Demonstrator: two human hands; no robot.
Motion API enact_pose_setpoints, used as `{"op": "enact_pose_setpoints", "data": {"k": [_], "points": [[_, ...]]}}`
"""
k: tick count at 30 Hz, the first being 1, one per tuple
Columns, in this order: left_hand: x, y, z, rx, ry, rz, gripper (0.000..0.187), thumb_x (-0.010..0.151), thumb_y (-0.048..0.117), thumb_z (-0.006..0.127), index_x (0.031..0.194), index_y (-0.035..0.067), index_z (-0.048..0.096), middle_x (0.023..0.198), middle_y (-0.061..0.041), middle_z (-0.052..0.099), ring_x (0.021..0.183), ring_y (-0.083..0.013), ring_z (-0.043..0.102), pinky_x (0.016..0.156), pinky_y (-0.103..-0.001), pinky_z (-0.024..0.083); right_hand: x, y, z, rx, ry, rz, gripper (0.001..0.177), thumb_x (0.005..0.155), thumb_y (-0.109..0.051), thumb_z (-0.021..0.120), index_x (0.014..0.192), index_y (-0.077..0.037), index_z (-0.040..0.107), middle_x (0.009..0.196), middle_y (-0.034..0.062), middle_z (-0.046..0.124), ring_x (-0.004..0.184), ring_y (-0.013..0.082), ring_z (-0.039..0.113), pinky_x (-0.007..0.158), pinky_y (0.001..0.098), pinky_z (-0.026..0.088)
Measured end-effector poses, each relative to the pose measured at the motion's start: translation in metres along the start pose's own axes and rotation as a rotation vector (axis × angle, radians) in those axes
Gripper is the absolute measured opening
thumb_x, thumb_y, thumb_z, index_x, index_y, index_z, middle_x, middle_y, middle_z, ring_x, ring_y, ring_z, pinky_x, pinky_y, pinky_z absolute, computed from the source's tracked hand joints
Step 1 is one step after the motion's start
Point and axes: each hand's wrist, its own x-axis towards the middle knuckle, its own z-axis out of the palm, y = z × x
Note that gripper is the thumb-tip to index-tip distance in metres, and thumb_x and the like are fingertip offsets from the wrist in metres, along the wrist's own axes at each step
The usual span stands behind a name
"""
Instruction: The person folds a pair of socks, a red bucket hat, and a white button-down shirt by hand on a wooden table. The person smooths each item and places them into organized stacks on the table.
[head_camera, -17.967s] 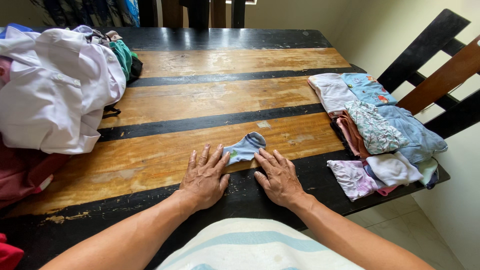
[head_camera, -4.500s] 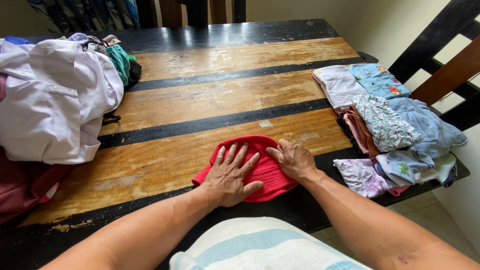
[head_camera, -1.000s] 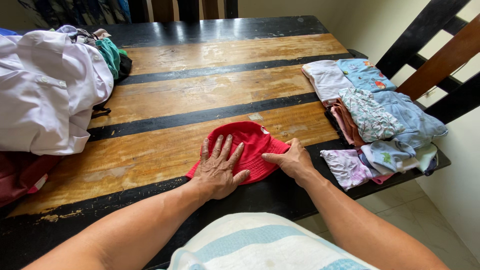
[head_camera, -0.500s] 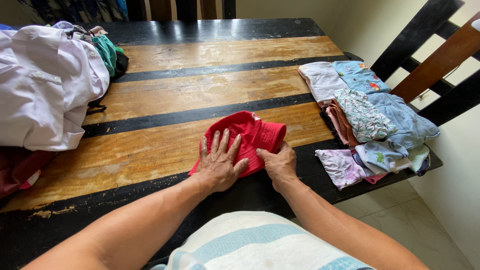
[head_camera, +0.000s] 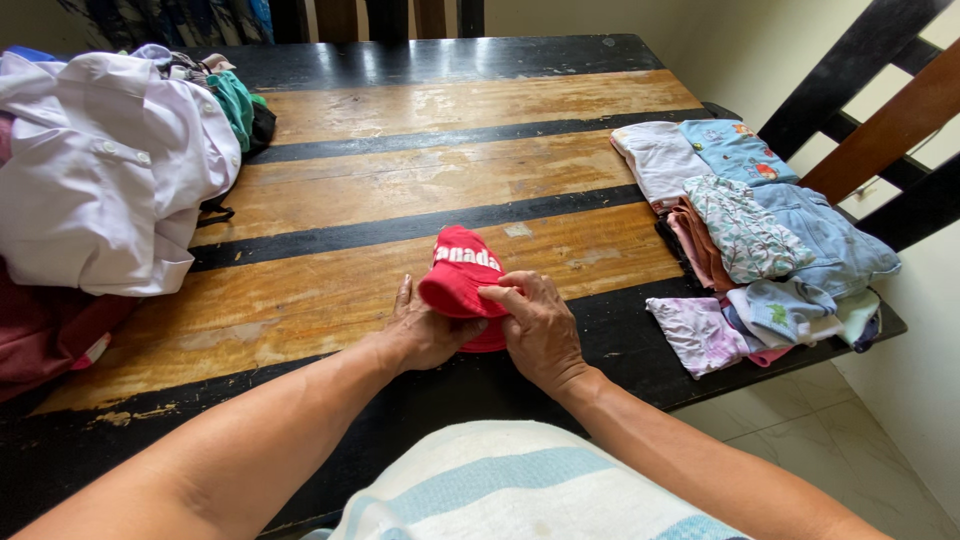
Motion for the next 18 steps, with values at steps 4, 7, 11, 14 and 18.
{"op": "enact_pose_setpoints", "data": {"k": [4,7,11,14,18], "points": [[0.005,-0.033,0.002,-0.094,0.326,0.138,0.072,0.093,0.058,0.052,0.153,0.022,0.038,0.165,-0.012,0.023,0.153,-0.0342,0.008,0.120,-0.058,0.005,-0.003,0.005,-0.001,0.002,-0.051,0.041,0.039,0.082,0.004,0.059,0.112,-0.018,0.073,0.116,0.0058,0.063,0.108,0.0270,0.064,0.092,0.0389,0.057],[0.005,-0.057,0.004,-0.168,0.460,0.071,0.055,0.097,0.053,0.047,0.137,0.017,0.058,0.149,-0.013,0.044,0.141,-0.0320,0.030,0.116,-0.056,0.024,-0.006,0.008,-0.002,-0.014,-0.076,0.036,0.040,0.082,0.004,0.059,0.112,-0.019,0.073,0.116,0.0063,0.062,0.108,0.0271,0.064,0.093,0.0388,0.057],[-0.015,-0.049,-0.011,-0.409,0.371,-0.258,0.061,0.106,0.059,0.040,0.105,0.008,0.073,0.100,-0.016,0.071,0.096,-0.0334,0.066,0.090,-0.052,0.055,-0.009,0.007,-0.003,-0.022,-0.080,0.000,0.042,0.081,0.004,0.060,0.114,-0.018,0.073,0.117,0.0077,0.062,0.109,0.0278,0.062,0.095,0.0392,0.057],[-0.029,-0.021,-0.021,-0.400,0.198,-0.355,0.064,0.102,0.068,0.049,0.090,0.011,0.076,0.076,-0.006,0.067,0.072,-0.0207,0.062,0.074,-0.043,0.052,-0.012,0.005,-0.003,-0.026,-0.075,-0.027,0.040,0.081,0.002,0.062,0.113,-0.018,0.073,0.117,0.0090,0.061,0.110,0.0290,0.061,0.096,0.0402,0.056],[-0.033,0.006,-0.028,-0.632,0.175,-0.381,0.045,0.094,0.059,0.058,0.084,0.017,0.072,0.070,0.000,0.066,0.064,-0.0122,0.062,0.061,-0.034,0.056,-0.015,0.005,-0.006,0.056,-0.046,-0.005,0.040,0.081,0.003,0.061,0.114,-0.017,0.072,0.119,0.0104,0.061,0.112,0.0285,0.061,0.097,0.0396,0.055]]}}
